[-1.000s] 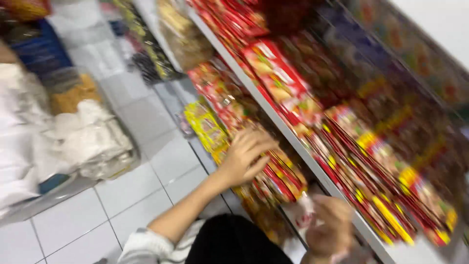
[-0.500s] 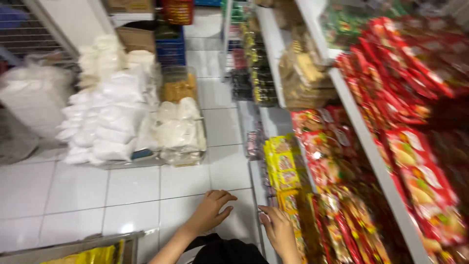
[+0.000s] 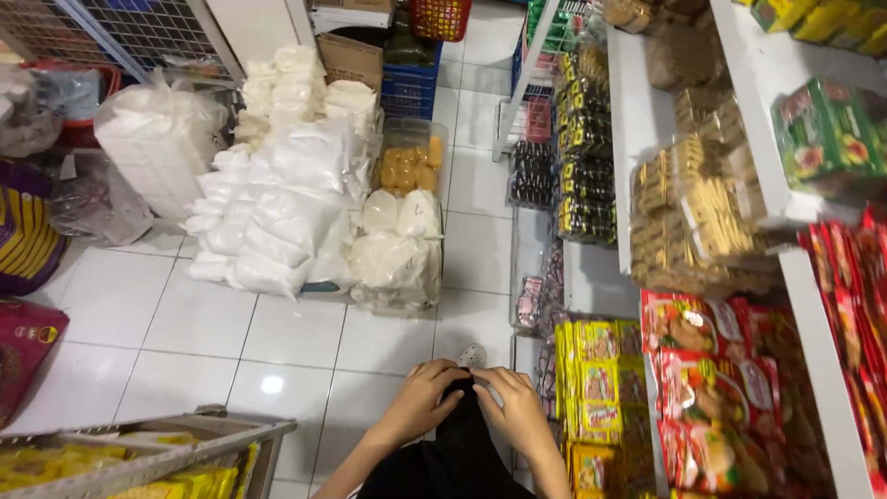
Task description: The person picks up packets of seasoning from a shelf and places them into a red basket, then moves to another aisle to stack boxes of mosquito coils onto a shelf.
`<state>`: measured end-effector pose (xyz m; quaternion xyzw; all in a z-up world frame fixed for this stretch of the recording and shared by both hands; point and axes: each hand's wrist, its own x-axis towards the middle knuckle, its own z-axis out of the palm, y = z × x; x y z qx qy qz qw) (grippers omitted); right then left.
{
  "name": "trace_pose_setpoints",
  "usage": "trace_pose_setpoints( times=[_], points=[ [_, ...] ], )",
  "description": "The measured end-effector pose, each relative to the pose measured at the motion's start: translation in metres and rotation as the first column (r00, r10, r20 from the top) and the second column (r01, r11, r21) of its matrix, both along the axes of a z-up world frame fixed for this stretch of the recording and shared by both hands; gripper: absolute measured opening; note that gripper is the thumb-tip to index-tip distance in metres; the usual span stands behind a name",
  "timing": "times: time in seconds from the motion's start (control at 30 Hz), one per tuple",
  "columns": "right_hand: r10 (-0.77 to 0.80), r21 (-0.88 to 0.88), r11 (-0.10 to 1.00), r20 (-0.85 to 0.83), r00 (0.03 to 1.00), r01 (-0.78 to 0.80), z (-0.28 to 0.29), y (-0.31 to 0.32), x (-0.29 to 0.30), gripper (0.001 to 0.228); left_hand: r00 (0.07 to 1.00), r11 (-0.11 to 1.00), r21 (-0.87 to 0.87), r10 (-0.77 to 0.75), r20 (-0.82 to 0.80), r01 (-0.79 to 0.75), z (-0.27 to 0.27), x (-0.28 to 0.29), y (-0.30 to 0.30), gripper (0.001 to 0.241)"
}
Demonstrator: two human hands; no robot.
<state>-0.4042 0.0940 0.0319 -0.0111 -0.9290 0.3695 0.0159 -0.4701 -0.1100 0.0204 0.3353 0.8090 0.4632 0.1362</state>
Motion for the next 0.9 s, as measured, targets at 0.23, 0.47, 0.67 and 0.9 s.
trace_pose_setpoints(
  times=[0.23,0.47,0.67,0.9],
  points=[
    [0.035,0.072,0.997,-0.081,0.996,-0.029,0.011,0.103,-0.115,0.026,0.994,0.998,-0.05,0.029,-0.102,-0.034,-0.005,-0.126,0.093,0.033],
    [-0.069,0.057,0.995,-0.18,0.981,0.08,0.029,0.207,-0.189,0.026,0.973,0.997,-0.073,-0.009,-0.232,-0.008,0.007,-0.224,0.189,0.035],
    [-0.135,-0.146,0.981,-0.034,0.99,0.129,-0.018,0.24,-0.234,0.039,0.994,0.997,-0.07,-0.052,-0.1,0.045,-0.007,-0.274,0.24,0.041],
    [-0.116,-0.142,0.984,-0.065,0.991,0.106,-0.067,0.275,-0.336,0.058,0.985,0.984,-0.175,-0.07,-0.159,0.041,-0.058,-0.37,0.278,0.061]
  ],
)
